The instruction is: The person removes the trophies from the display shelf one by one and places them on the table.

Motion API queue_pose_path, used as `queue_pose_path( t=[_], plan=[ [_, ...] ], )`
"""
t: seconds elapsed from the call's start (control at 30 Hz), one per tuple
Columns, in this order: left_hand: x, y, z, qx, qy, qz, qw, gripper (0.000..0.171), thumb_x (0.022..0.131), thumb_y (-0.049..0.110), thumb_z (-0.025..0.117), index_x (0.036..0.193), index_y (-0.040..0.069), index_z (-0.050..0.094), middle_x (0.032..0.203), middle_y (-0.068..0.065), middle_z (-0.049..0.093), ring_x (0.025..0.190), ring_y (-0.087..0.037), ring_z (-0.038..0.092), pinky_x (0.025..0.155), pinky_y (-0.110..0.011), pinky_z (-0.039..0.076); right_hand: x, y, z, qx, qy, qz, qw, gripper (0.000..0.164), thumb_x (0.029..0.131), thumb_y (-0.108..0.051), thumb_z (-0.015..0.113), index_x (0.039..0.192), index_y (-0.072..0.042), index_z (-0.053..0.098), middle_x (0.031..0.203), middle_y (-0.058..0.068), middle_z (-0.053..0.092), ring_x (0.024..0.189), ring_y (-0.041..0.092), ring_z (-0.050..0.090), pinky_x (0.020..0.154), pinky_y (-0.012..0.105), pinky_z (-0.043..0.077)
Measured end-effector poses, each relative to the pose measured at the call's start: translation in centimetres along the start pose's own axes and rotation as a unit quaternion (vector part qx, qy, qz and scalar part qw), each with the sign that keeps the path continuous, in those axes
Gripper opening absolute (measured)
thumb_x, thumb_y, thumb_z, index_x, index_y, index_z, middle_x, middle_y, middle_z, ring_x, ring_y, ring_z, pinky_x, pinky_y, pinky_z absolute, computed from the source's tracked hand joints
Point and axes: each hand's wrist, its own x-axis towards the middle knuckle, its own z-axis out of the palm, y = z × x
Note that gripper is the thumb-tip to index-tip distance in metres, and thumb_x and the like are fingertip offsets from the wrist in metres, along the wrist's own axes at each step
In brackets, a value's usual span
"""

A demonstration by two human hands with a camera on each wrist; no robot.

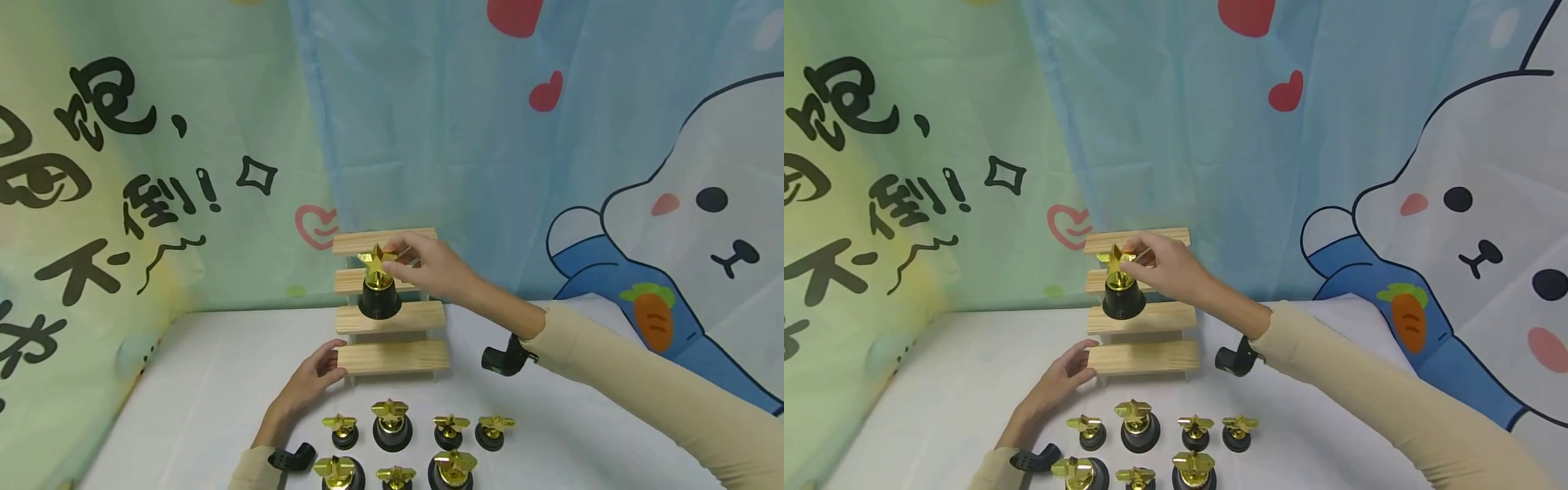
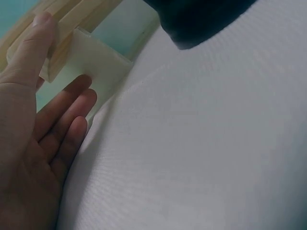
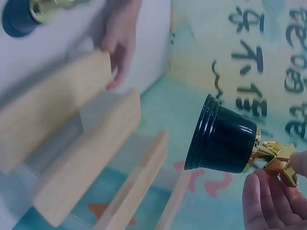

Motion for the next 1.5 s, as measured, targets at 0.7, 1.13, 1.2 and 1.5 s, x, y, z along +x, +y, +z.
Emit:
queue_pose_path(
  t=[0.7, 1.13, 1.2, 1.5],
  plan=[
    [0.0, 0.0, 0.1, -0.010, -0.007, 0.000, 0.9999, 0.055, 0.092, 0.023, 0.067, 0.141, 0.015, 0.044, 0.126, -0.019, 0.062, 0.113, -0.028, 0.062, 0.093, -0.022, 0.049, -10.2, -3.0, -0.3, 0.064, -0.032, -0.015, 0.997, 0.023, 0.092, -0.014, 0.066, 0.114, -0.010, 0.062, 0.112, 0.005, 0.064, 0.092, 0.010, 0.064, 0.076, 0.025, 0.055],
    [0.1, 0.0, 0.0, -0.007, -0.003, -0.011, 0.9999, 0.056, 0.091, 0.026, 0.067, 0.141, 0.018, 0.044, 0.128, -0.018, 0.061, 0.117, -0.029, 0.060, 0.095, -0.020, 0.048, -15.6, -1.3, -3.1, 0.022, 0.024, 0.013, 0.999, 0.019, 0.089, -0.009, 0.069, 0.106, -0.015, 0.062, 0.105, -0.001, 0.065, 0.090, 0.004, 0.061, 0.076, 0.022, 0.055],
    [0.2, 0.0, 0.0, -0.005, -0.001, -0.013, 0.9999, 0.056, 0.091, 0.026, 0.067, 0.141, 0.019, 0.045, 0.128, -0.018, 0.061, 0.117, -0.029, 0.060, 0.095, -0.020, 0.048, -16.5, -0.8, -3.4, 0.008, 0.037, 0.021, 0.999, 0.021, 0.088, -0.008, 0.070, 0.105, -0.016, 0.061, 0.104, -0.004, 0.065, 0.089, 0.004, 0.061, 0.076, 0.021, 0.055],
    [0.1, 0.0, 0.1, 0.000, -0.001, 0.000, 1.0000, 0.054, 0.091, 0.024, 0.067, 0.140, 0.017, 0.045, 0.126, -0.018, 0.063, 0.114, -0.028, 0.062, 0.093, -0.021, 0.049, -19.5, 1.9, -3.5, -0.011, 0.046, 0.028, 0.998, 0.027, 0.085, -0.005, 0.072, 0.105, -0.018, 0.061, 0.099, -0.008, 0.063, 0.086, 0.004, 0.059, 0.072, 0.019, 0.053]
  ],
)
